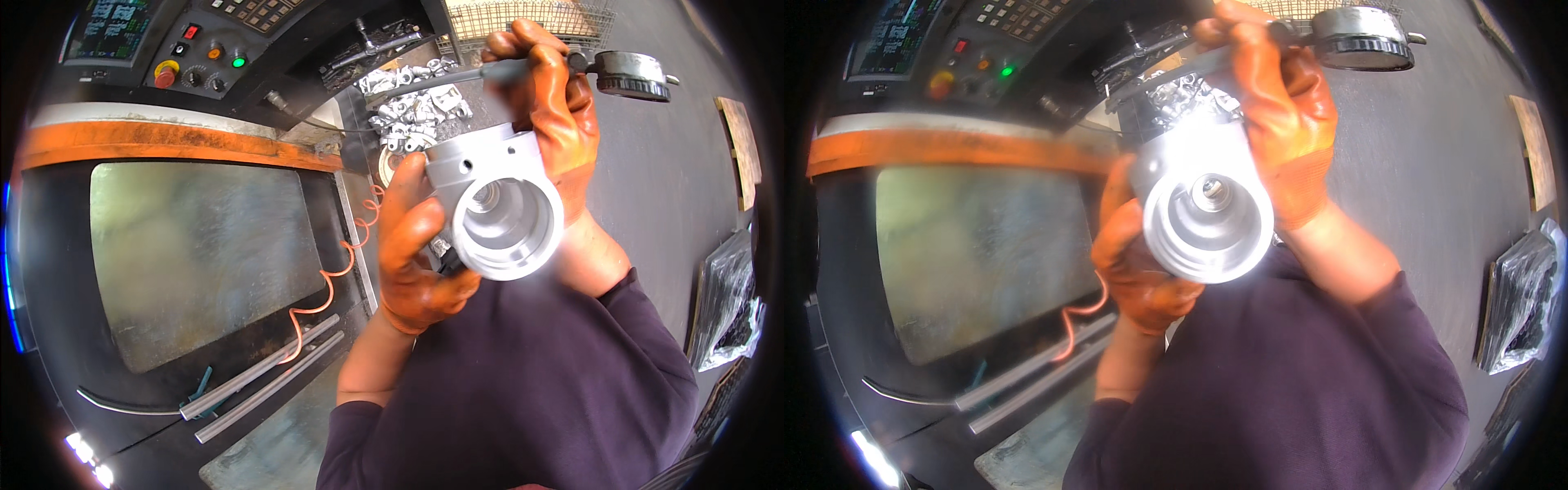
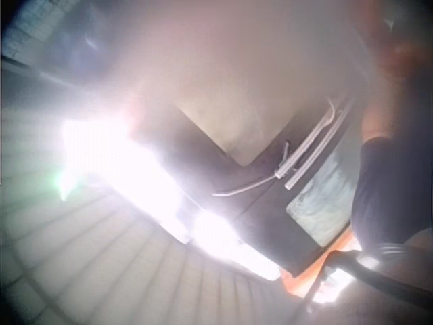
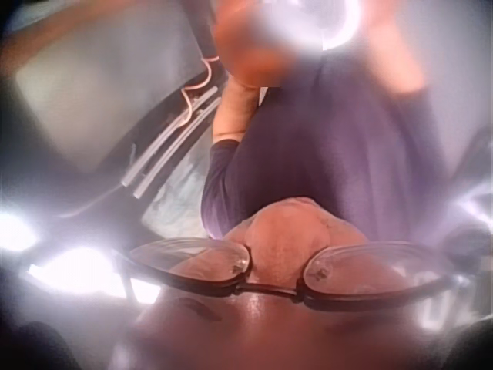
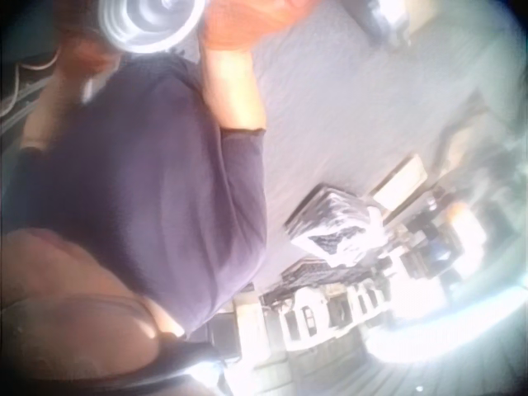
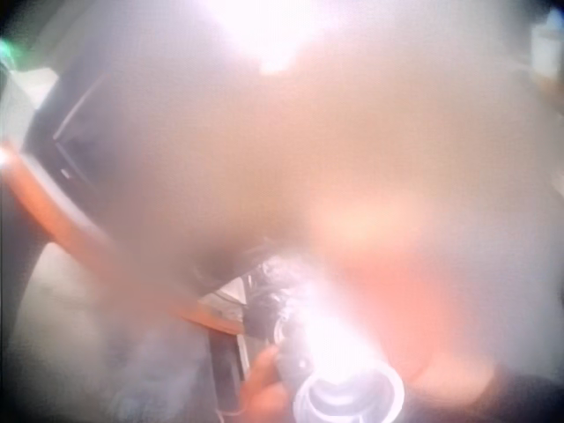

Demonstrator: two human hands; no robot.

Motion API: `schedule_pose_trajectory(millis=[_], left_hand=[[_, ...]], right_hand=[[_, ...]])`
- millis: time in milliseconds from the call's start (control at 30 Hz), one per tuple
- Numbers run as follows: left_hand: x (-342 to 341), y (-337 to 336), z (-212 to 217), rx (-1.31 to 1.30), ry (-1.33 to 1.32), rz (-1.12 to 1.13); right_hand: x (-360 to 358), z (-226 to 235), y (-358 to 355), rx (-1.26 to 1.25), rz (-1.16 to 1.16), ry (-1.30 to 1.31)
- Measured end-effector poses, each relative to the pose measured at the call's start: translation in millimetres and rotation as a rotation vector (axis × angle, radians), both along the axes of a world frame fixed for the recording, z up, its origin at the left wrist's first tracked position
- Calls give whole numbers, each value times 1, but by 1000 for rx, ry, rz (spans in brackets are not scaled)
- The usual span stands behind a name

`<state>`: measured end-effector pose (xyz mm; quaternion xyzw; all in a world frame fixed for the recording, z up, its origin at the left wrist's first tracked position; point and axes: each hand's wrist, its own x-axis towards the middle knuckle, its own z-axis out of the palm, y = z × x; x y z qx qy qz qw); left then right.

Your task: The person measures the inner diameter of a cylindrical metal part using a dial bore gauge, then secures the part in a machine vise and tightens it with a wrench. The person also handles a hammer and a screwdriver during the process.

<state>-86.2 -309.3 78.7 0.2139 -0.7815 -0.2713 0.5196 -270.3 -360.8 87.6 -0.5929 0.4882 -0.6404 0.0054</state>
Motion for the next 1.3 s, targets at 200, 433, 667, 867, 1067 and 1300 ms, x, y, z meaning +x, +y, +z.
schedule_pose_trajectory(millis=[200, 433, 667, 867, 1067, 1300], left_hand=[[-3, 5, 29, 116, -113, 217], [-5, -14, 10, -134, -181, 152], [-18, 0, 11, -67, -165, 230], [-8, 12, 24, -49, -397, 284], [-9, 18, 23, 3, -390, 369], [-12, 9, 25, -129, -460, 447]], right_hand=[[-8, -10, -5, -94, 629, -710], [-20, -27, -8, 264, 1038, -1102], [-11, -22, -2, 351, 463, -443], [-1, -5, -6, 292, 353, -430], [3, 8, -8, 309, 316, -414], [-4, 28, -4, 374, 291, -421]])
